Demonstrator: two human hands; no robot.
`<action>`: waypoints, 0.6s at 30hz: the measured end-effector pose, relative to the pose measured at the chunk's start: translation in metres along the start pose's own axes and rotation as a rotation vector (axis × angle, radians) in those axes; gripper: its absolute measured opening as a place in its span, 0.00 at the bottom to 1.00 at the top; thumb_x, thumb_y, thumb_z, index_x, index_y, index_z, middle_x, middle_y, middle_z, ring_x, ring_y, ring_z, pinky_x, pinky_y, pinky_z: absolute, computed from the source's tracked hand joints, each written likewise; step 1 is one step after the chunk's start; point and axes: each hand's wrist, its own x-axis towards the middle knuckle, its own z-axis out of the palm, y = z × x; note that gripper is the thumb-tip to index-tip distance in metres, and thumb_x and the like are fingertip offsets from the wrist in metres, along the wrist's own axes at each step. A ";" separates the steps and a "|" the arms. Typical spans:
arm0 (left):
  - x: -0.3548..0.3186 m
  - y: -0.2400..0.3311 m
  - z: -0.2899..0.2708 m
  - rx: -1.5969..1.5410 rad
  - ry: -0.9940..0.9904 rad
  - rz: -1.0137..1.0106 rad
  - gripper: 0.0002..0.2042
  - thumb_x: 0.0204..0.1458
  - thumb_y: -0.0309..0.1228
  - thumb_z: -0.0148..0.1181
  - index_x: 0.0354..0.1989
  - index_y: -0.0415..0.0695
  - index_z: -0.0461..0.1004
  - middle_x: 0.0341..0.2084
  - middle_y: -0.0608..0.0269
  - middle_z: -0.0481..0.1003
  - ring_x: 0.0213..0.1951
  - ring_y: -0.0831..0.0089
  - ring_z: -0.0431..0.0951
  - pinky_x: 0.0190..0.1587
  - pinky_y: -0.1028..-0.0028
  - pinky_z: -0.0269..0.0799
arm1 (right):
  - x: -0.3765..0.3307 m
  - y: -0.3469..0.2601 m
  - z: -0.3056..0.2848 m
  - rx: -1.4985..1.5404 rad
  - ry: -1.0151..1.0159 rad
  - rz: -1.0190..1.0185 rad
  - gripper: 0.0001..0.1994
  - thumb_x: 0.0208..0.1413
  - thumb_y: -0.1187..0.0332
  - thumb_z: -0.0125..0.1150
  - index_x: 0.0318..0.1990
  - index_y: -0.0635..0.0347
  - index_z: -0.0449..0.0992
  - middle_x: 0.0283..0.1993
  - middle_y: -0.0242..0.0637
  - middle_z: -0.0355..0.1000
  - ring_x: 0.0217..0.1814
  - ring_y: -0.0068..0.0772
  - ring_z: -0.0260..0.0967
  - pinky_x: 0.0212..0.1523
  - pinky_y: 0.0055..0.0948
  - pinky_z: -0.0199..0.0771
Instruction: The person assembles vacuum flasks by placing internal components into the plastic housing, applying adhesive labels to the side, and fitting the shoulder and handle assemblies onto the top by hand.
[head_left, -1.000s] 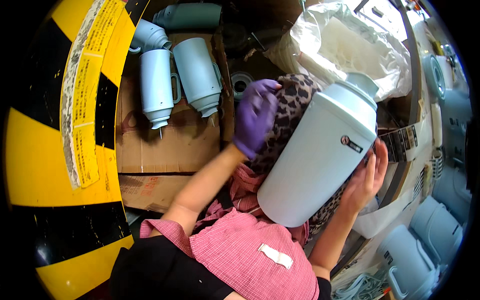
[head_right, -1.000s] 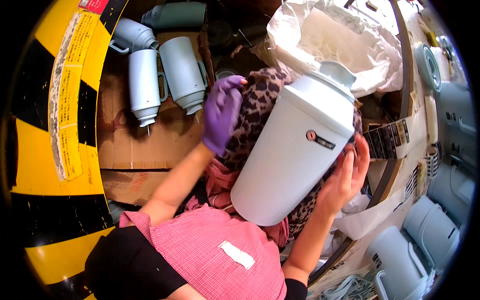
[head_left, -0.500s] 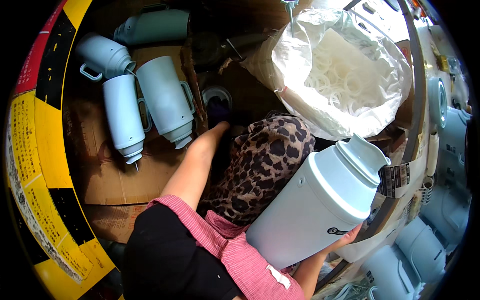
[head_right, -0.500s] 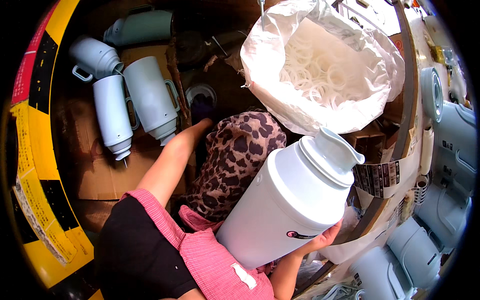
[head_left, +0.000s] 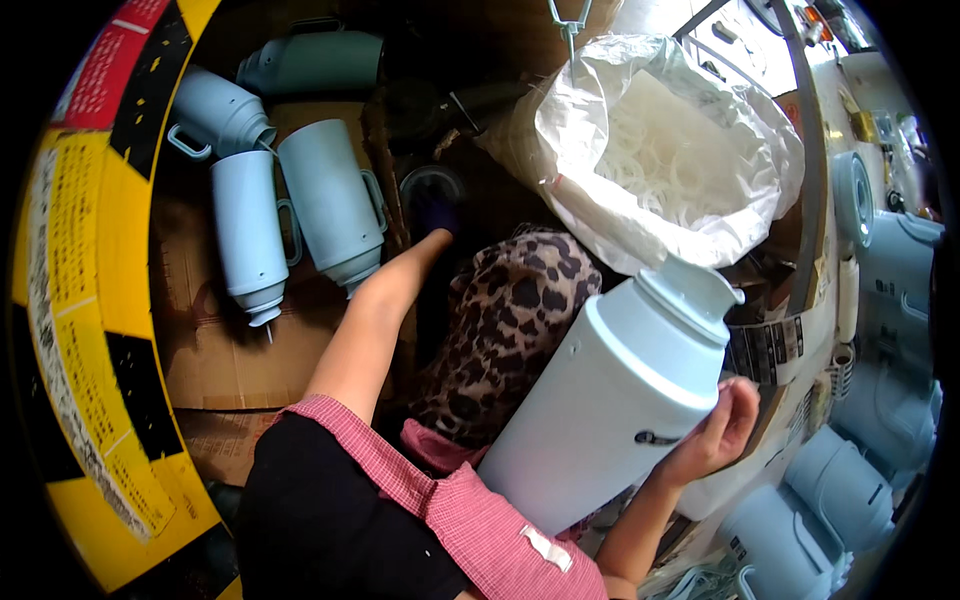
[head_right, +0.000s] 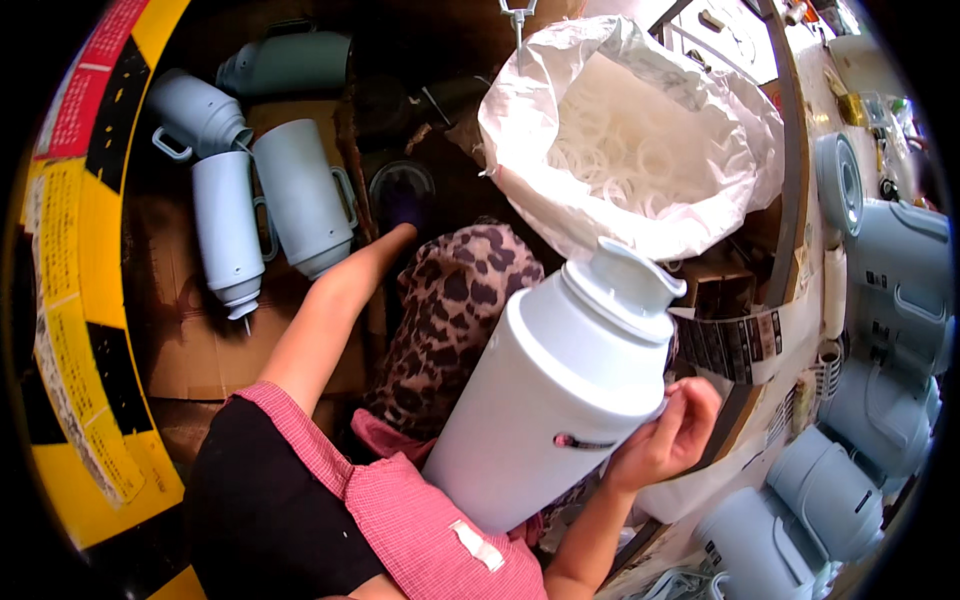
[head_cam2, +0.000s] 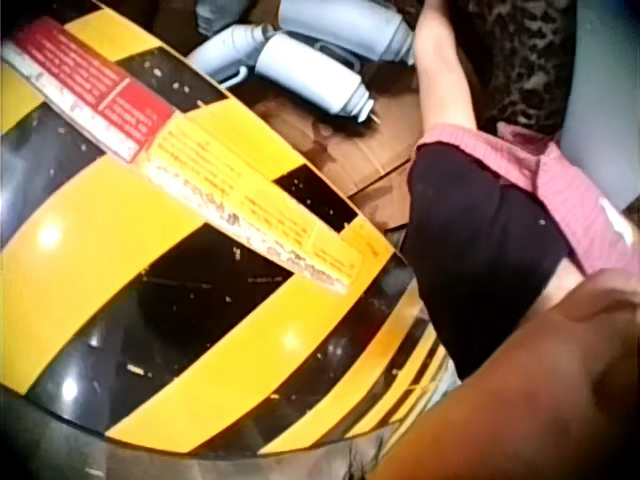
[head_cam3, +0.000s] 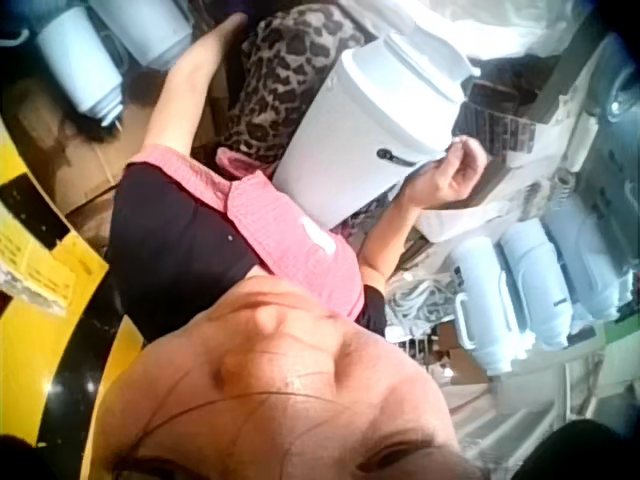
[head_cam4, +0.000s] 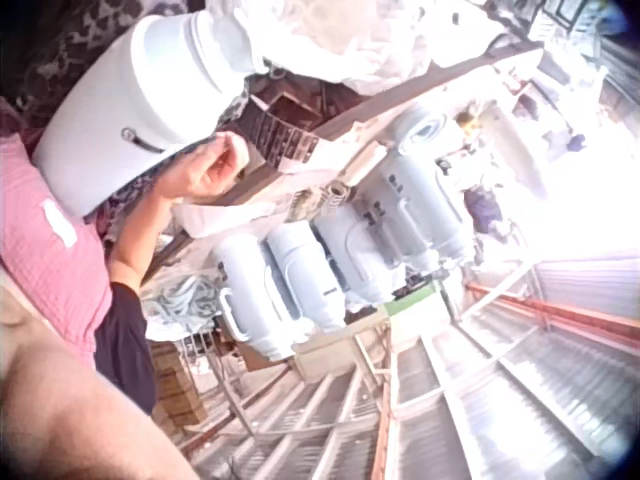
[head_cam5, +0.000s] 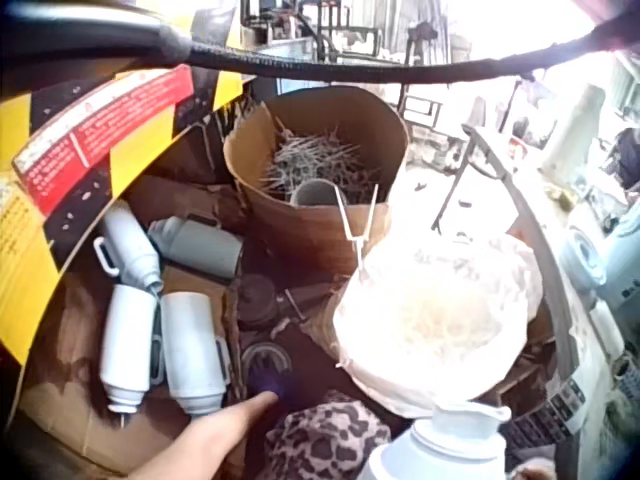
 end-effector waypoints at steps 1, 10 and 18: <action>0.021 -0.015 0.012 -0.014 0.129 -0.035 0.36 0.61 0.50 0.49 0.77 0.51 0.50 0.76 0.52 0.48 0.77 0.50 0.44 0.75 0.52 0.44 | -0.007 0.013 -0.007 -0.070 -0.022 0.019 0.09 0.65 0.77 0.54 0.49 0.68 0.74 0.48 0.37 0.72 0.47 0.26 0.70 0.54 0.25 0.69; 0.092 -0.067 -0.031 0.294 -0.297 0.029 0.43 0.40 0.64 0.69 0.63 0.51 0.72 0.59 0.46 0.74 0.58 0.55 0.76 0.60 0.62 0.72 | -0.003 0.040 0.018 -0.034 0.196 0.221 0.11 0.66 0.77 0.53 0.52 0.68 0.75 0.46 0.38 0.73 0.46 0.29 0.70 0.54 0.29 0.71; -0.093 0.083 -0.275 -0.991 0.476 0.479 0.24 0.41 0.31 0.77 0.44 0.43 0.69 0.46 0.54 0.72 0.48 0.53 0.74 0.55 0.60 0.73 | 0.029 -0.041 -0.023 -0.111 0.038 -0.340 0.12 0.69 0.76 0.47 0.56 0.69 0.72 0.52 0.47 0.70 0.53 0.38 0.70 0.58 0.33 0.71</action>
